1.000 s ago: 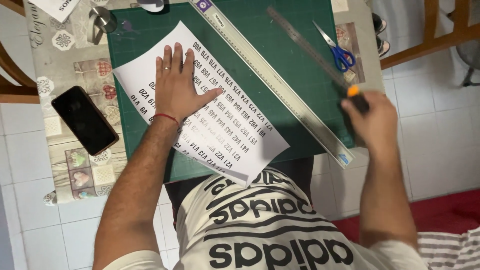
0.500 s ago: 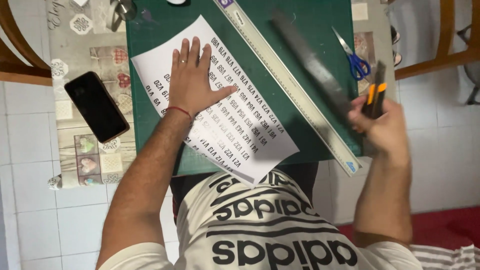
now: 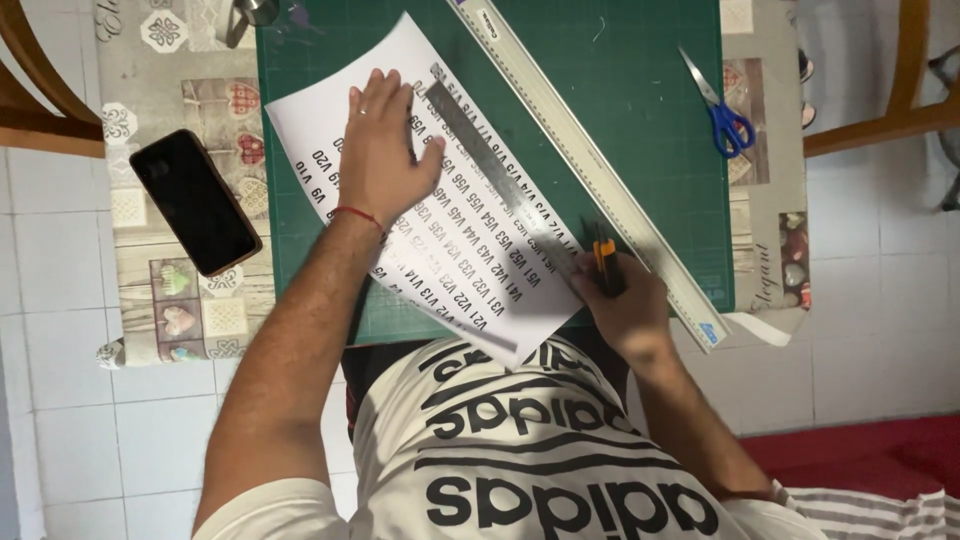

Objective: Cutting a printed sheet of paper using a ruler and a utility knife on a cutting mat

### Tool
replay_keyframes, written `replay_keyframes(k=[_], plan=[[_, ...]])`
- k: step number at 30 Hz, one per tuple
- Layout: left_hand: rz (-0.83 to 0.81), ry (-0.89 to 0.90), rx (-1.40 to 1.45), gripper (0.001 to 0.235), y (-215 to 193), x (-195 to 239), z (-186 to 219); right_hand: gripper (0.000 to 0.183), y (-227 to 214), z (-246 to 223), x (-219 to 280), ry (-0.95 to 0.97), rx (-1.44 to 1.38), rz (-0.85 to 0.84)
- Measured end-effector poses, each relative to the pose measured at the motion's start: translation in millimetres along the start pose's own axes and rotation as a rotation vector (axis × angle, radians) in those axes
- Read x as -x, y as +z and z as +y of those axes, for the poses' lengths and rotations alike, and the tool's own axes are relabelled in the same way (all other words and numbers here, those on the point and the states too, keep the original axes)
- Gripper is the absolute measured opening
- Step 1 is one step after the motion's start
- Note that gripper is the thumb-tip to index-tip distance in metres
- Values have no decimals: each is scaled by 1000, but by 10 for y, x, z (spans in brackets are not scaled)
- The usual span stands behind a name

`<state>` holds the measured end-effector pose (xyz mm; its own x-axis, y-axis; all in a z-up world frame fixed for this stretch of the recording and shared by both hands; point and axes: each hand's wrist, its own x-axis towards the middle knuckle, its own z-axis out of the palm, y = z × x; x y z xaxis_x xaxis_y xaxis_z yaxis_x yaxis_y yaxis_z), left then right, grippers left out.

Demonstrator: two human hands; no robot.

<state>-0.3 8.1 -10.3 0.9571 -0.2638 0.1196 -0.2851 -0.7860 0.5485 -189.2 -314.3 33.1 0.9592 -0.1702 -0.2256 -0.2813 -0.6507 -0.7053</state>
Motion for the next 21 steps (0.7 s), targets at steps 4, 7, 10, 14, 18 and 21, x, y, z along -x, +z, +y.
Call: replay_keyframes(k=[4, 7, 10, 14, 18, 21], plan=[[64, 59, -29, 87, -3, -12, 27, 39, -31, -65, -49, 139, 100, -75], [8, 62, -127, 103, -25, -19, 72, 50, -34, 155, -85, 29, 244, -131], [29, 25, -115, 107, -30, -40, 77, 51, -38, 376, -143, -130, 351, -121], [105, 112, -64, 95, 18, -44, 3, 44, 38, 710, -242, -239, 385, -23], [22, 116, -113, 101, -36, -79, -36, 51, -21, 514, -195, -267, 287, -6], [45, 214, -112, 96, -9, -184, -99, 54, 28, 518, -215, -80, 251, -45]])
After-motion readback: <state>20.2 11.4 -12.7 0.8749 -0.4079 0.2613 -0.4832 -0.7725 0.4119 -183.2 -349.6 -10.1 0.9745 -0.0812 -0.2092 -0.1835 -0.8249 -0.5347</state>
